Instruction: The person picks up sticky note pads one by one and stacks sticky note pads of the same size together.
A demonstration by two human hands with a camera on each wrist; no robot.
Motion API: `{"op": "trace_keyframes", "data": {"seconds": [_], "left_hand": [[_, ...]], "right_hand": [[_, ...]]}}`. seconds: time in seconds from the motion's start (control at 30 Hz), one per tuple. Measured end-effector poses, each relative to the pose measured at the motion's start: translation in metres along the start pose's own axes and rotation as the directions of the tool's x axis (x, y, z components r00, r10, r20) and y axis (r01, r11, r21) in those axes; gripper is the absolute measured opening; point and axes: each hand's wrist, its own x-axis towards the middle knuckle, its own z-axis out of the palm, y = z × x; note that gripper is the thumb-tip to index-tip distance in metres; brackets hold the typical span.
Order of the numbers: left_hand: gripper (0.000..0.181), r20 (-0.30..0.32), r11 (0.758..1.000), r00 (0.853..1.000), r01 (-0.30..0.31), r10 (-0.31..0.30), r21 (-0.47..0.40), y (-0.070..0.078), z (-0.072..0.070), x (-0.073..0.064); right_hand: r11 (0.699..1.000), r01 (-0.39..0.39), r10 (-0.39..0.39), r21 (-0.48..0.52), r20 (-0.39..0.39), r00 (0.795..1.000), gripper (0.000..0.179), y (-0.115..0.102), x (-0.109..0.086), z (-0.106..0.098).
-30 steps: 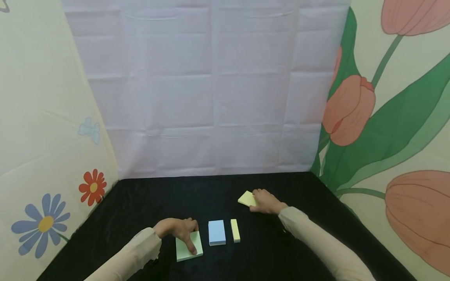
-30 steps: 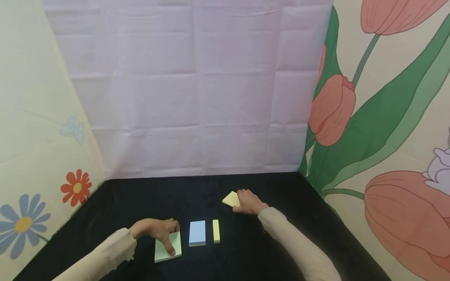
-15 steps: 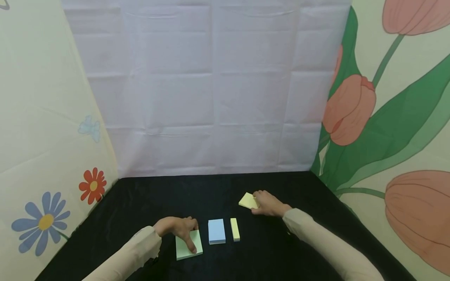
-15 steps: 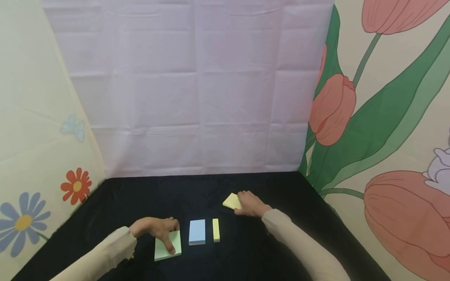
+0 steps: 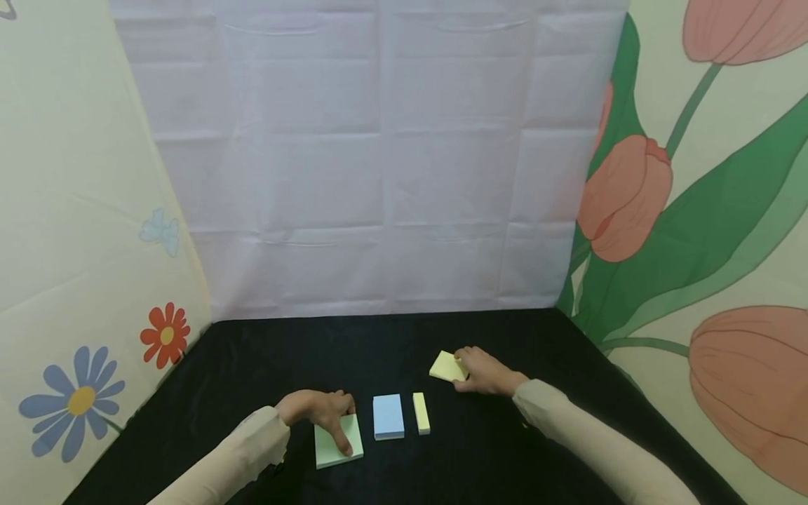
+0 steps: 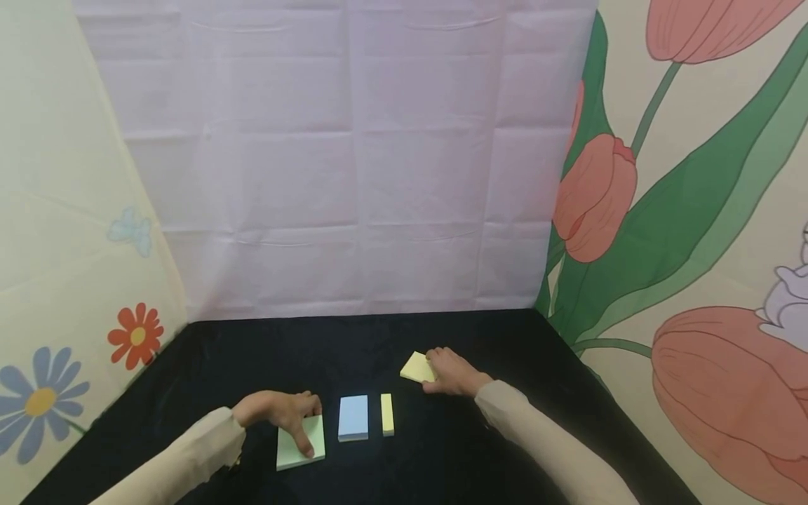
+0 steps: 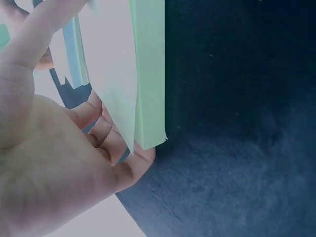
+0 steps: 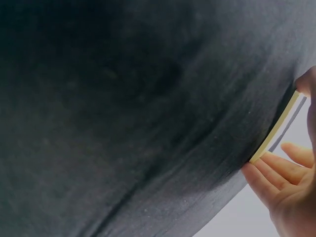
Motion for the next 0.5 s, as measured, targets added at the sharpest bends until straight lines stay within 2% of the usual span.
{"op": "trace_keyframes", "data": {"seconds": [0.1,0.23,0.5], "left_hand": [[0.053,0.007,0.999,0.999,0.044,-0.043,-0.023,0.014,-0.004,-0.011],[0.050,0.009,0.997,0.997,0.075,-0.075,-0.029,0.023,-0.009,-0.020],[0.048,-0.008,0.997,0.998,0.061,-0.061,-0.046,0.024,-0.008,-0.023]], "right_hand": [[1.000,0.015,-0.015,-0.009,-0.007,1.000,0.054,-0.001,-0.002,0.000],[0.999,0.041,-0.041,-0.006,-0.011,0.999,0.054,-0.003,-0.006,-0.001],[1.000,0.026,-0.026,0.007,0.002,1.000,0.055,-0.004,-0.010,-0.002]]}}
